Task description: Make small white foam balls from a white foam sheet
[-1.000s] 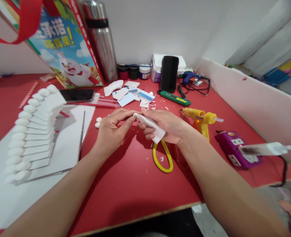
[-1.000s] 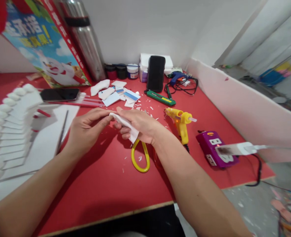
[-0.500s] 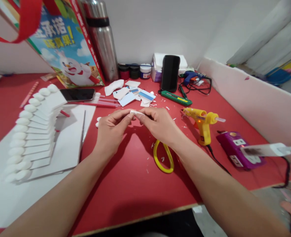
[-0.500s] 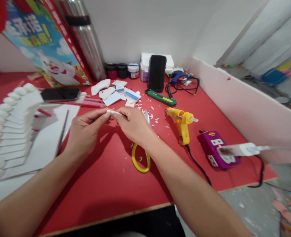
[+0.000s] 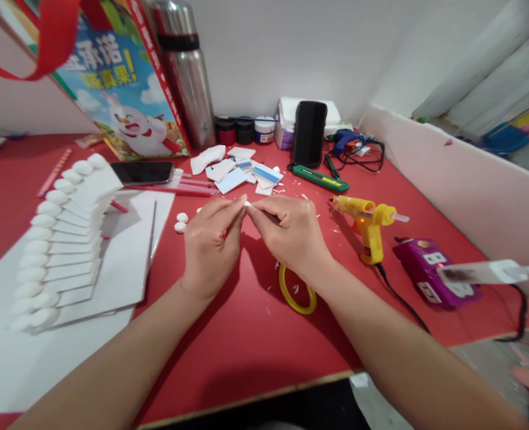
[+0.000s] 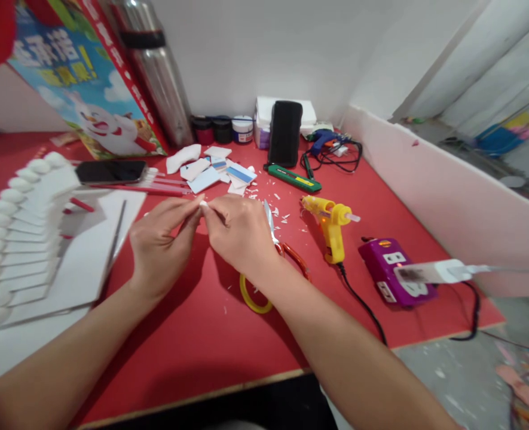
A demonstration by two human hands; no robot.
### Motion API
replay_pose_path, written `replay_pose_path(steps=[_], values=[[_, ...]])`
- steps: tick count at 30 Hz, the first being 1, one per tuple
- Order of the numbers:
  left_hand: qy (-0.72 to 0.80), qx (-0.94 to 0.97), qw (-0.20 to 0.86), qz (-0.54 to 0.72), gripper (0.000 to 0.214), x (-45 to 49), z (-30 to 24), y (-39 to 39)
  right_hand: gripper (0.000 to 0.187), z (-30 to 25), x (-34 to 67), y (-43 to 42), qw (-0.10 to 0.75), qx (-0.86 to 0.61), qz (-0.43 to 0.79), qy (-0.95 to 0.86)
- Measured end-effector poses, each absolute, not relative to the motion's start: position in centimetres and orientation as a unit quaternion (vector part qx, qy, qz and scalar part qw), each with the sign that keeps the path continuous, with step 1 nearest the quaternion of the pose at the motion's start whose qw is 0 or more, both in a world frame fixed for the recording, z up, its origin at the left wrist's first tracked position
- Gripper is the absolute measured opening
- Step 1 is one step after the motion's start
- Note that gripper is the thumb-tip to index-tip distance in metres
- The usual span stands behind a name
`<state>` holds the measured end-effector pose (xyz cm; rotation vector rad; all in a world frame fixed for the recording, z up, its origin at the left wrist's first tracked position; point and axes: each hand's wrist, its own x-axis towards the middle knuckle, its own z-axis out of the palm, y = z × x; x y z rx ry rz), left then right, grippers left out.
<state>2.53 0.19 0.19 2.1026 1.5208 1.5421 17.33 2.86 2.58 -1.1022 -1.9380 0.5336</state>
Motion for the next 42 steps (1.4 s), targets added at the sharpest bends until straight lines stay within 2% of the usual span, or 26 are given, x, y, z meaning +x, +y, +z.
replay_pose_path(steps=[4,10,12,18,24,26,28,31,34,39,42], values=[[0.488,0.695,0.103,0.519,0.022,2.6,0.3,0.1,0.027,2.8,17.7,3.0,0.417,-0.443,0.227,-0.761],[0.475,0.624,0.285,0.55,0.011,1.8,0.9,0.7,0.022,3.1,18.5,3.5,0.399,-0.384,0.278,-0.785],[0.471,0.638,0.296,0.532,0.014,1.5,1.0,0.8,0.023,3.1,18.6,3.6,0.394,-0.37,0.273,-0.796],[0.481,0.668,0.231,0.519,0.016,1.6,1.2,0.7,0.027,2.8,18.3,3.6,0.37,-0.406,0.265,-0.792],[0.489,0.606,0.304,0.549,0.016,2.3,0.5,0.4,0.026,2.6,17.9,3.3,0.385,-0.444,0.197,-0.785],[0.489,0.607,0.282,0.559,0.015,2.5,0.5,0.3,0.028,2.6,17.8,3.1,0.393,-0.431,0.156,-0.797],[0.49,0.633,0.21,0.561,0.012,2.5,0.7,0.4,0.029,2.7,17.7,2.9,0.395,-0.422,0.139,-0.804],[0.481,0.677,0.099,0.548,0.011,2.3,0.8,0.4,0.027,2.9,17.7,2.7,0.395,-0.405,0.165,-0.808],[0.464,0.706,0.038,0.533,0.014,2.0,0.6,0.5,0.026,3.1,17.7,2.7,0.395,-0.402,0.199,-0.802],[0.445,0.729,0.023,0.52,0.021,2.2,0.2,0.2,0.026,3.1,17.8,2.7,0.403,-0.422,0.198,-0.788],[0.449,0.718,0.075,0.527,0.017,2.2,0.5,0.2,0.022,3.2,18.2,2.9,0.403,-0.426,0.207,-0.783]])
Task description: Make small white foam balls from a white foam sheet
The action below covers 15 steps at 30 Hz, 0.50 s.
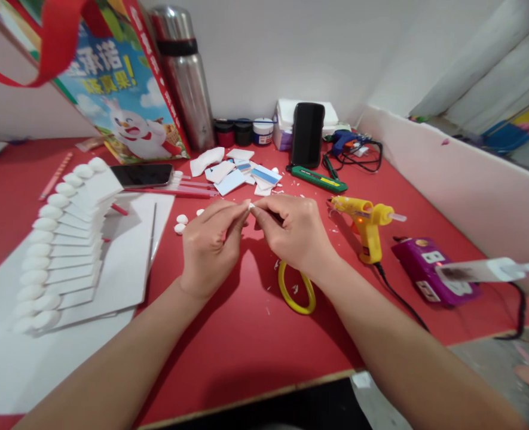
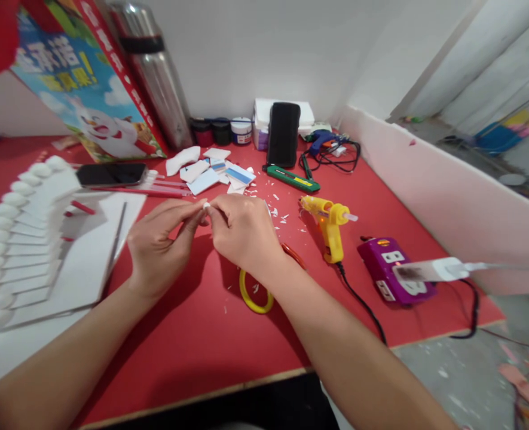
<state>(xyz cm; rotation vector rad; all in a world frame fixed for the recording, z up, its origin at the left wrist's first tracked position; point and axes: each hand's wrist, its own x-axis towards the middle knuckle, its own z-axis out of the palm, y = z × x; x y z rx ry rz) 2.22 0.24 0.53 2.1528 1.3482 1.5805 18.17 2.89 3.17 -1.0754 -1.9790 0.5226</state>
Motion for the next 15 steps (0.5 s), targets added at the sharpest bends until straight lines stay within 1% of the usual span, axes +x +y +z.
replay_pose_path(steps=[3,5,7,9,12,15], values=[[0.454,0.688,0.192,0.533,0.011,1.8,0.9,0.6,0.021,3.2,18.7,3.3,0.387,-0.393,0.236,-0.8],[0.453,0.674,0.27,0.518,0.012,1.4,0.9,0.9,0.022,3.2,18.9,3.6,0.378,-0.37,0.256,-0.809],[0.448,0.673,0.307,0.502,0.015,1.0,0.9,1.1,0.022,3.1,18.9,3.8,0.376,-0.364,0.271,-0.807],[0.442,0.686,0.295,0.497,0.017,0.8,0.8,1.2,0.023,3.0,18.8,3.8,0.376,-0.376,0.288,-0.796],[0.446,0.707,0.246,0.49,0.016,0.9,0.8,1.1,0.024,2.9,18.6,3.9,0.368,-0.416,0.327,-0.764],[0.467,0.693,0.258,0.485,0.013,1.2,0.9,0.8,0.025,2.9,18.6,4.0,0.351,-0.432,0.384,-0.737]])
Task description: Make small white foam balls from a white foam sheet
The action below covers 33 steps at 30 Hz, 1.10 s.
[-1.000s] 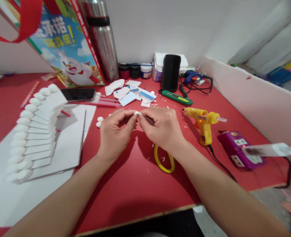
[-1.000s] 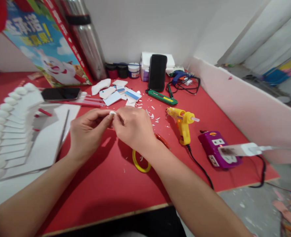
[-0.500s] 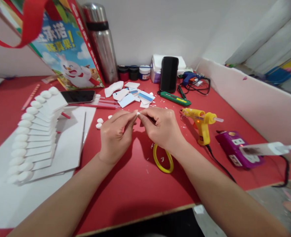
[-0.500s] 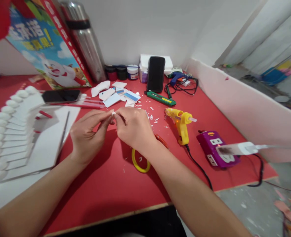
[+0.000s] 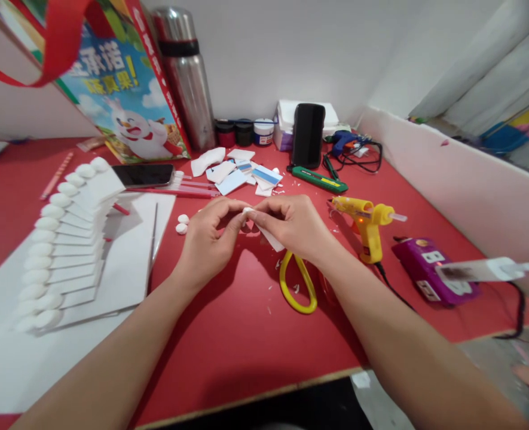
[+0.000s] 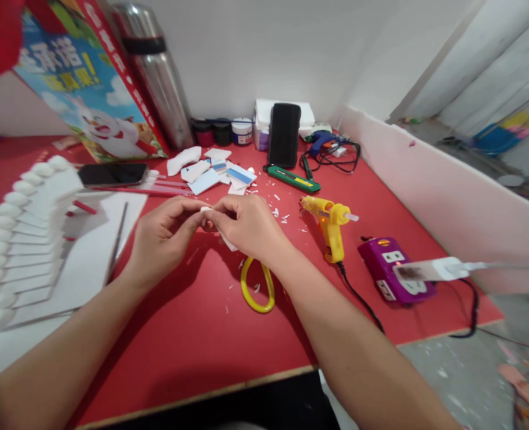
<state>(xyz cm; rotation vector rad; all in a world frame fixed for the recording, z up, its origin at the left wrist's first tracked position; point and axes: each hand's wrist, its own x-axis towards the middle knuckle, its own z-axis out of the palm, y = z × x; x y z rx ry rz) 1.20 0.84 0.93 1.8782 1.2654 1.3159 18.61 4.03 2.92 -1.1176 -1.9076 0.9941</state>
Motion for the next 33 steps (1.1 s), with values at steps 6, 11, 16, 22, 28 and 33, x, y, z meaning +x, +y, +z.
replay_pose_path(steps=[6,11,16,22,28,33], values=[[0.473,0.612,0.376,0.51,0.016,1.51,0.77,0.89,0.025,3.12,18.67,3.99,0.368,-0.457,0.36,-0.725],[0.468,0.594,0.377,0.535,0.015,1.73,0.84,0.79,0.02,2.98,18.28,3.35,0.4,-0.444,0.251,-0.761],[0.475,0.601,0.328,0.553,0.014,1.88,0.99,0.43,0.024,3.11,18.58,3.27,0.397,-0.372,0.221,-0.809],[0.481,0.608,0.299,0.556,0.012,1.76,0.79,0.3,0.025,3.33,18.98,3.5,0.382,-0.355,0.23,-0.822],[0.494,0.629,0.266,0.538,0.01,1.58,0.87,0.16,0.025,3.28,19.14,3.6,0.376,-0.353,0.256,-0.818],[0.503,0.692,0.155,0.494,0.009,1.39,0.57,0.06,0.024,3.42,19.03,3.51,0.35,-0.387,0.25,-0.816]])
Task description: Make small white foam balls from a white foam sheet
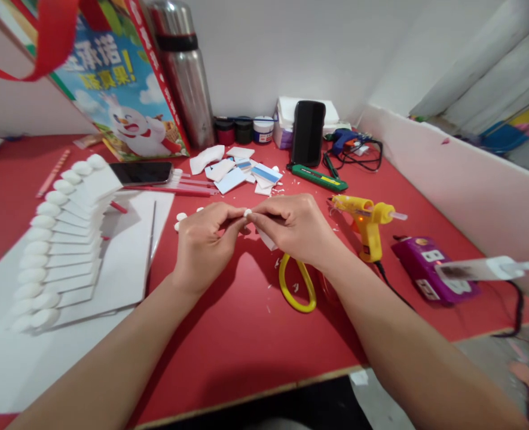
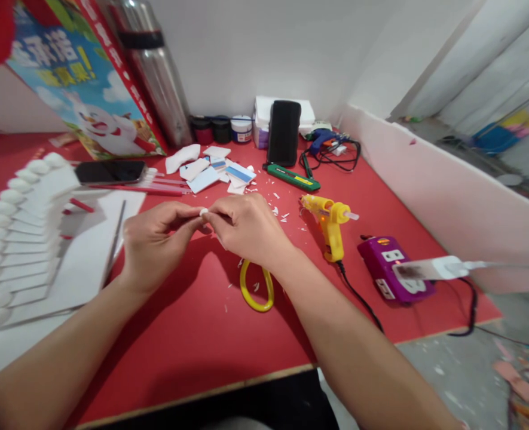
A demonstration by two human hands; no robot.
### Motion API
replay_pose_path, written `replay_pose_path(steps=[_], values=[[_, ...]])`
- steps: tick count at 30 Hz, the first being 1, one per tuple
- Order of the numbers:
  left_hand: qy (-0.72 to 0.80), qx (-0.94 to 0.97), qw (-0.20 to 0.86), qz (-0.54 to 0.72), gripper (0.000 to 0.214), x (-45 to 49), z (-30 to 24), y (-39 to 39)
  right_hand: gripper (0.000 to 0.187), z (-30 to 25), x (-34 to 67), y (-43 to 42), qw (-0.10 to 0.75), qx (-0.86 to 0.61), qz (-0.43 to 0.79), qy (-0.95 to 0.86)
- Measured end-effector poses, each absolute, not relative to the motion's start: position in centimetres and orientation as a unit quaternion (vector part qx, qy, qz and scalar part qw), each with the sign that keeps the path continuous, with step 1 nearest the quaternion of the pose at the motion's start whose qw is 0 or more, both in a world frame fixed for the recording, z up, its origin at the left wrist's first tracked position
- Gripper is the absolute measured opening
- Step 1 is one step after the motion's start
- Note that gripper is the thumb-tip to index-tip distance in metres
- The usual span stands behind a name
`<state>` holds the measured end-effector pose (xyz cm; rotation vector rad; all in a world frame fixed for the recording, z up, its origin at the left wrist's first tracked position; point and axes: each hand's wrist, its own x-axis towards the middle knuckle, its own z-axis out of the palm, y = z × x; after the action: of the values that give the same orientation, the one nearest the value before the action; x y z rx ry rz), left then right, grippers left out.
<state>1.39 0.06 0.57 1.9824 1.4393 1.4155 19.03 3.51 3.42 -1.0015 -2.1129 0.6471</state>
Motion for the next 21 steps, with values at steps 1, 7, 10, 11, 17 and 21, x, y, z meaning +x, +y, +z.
replay_pose_path(steps=[1,7,10,11,17,21], values=[[0.5,0.701,0.138,0.489,0.008,1.4,0.5,0.1,0.024,3.5,19.0,3.5,0.348,-0.392,0.25,-0.814],[0.486,0.696,0.189,0.494,0.01,1.5,0.7,0.4,0.023,3.4,18.8,3.4,0.356,-0.423,0.287,-0.782],[0.479,0.661,0.281,0.505,0.012,1.4,0.9,0.7,0.021,3.3,18.9,3.6,0.356,-0.416,0.305,-0.779],[0.475,0.648,0.315,0.505,0.013,1.3,0.9,0.8,0.021,3.2,19.0,3.7,0.356,-0.411,0.304,-0.782],[0.463,0.662,0.329,0.49,0.016,1.0,0.5,1.0,0.026,2.8,18.9,4.2,0.363,-0.405,0.33,-0.771],[0.479,0.661,0.305,0.49,0.017,1.1,0.4,1.0,0.045,2.6,19.1,4.9,0.353,-0.434,0.567,-0.605]])
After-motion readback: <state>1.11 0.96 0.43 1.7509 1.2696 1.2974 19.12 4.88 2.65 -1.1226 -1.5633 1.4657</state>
